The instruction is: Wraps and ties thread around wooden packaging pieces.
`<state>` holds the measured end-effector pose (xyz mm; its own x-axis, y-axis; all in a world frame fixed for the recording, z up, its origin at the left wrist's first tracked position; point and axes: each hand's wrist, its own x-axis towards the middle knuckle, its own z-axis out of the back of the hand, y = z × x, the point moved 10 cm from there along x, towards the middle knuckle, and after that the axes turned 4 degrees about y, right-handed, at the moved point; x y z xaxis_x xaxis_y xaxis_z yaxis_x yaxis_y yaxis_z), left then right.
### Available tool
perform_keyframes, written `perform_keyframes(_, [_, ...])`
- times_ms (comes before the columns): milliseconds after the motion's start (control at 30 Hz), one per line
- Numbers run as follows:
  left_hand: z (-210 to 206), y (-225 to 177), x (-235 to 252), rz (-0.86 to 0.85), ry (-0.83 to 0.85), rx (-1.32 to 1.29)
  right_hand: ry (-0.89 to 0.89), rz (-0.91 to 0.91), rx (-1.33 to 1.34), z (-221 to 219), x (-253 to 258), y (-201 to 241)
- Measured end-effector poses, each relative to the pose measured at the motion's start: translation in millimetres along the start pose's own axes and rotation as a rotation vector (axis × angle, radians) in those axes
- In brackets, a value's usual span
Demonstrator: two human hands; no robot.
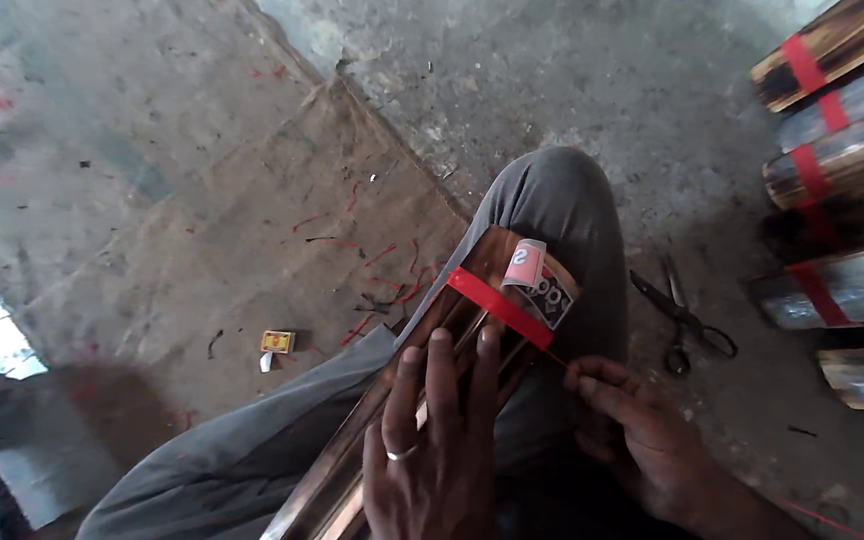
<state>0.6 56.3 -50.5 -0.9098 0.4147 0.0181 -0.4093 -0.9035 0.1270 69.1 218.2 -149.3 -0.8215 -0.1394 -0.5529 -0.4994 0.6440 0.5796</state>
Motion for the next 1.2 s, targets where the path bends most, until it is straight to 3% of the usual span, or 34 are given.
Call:
perform_keyframes(367, [13, 17, 24, -0.034, 0.123, -0.185, 0.074, 0.0, 0.013, -14, 5, -1])
perform_keyframes(467, [18, 35, 33, -0.083, 0.307, -0.425, 0.167, 0.09, -0.078, -40, 5, 19])
perform_keyframes(600, [10, 41, 32, -0.185, 0.563, -0.974, 0.279, 0.199, -0.106, -73, 3, 44])
perform_keyframes(700, [-7, 40, 26, -0.164, 0.728, -1.257, 0.257, 0.238, -0.126, -79, 5, 49])
perform_keyframes(767, [-9, 51, 28, -0.107, 0.626, -1.194, 0.177, 0.229, -0.215, -70, 15, 46])
perform_keyframes(900, [18, 55, 24, 0.006, 0.124, -0.543, 0.068, 0.182, -0.318, -54, 32, 38])
perform_keyframes(1000, [-19, 19, 3, 0.073, 0.108, -0.23, 0.031, 0.168, -0.392, -45, 30, 30])
perform_keyframes(1200, [-37, 11, 0, 0.089, 0.075, -0.191, -0.15, 0.086, -0.278, 12, 3, 11])
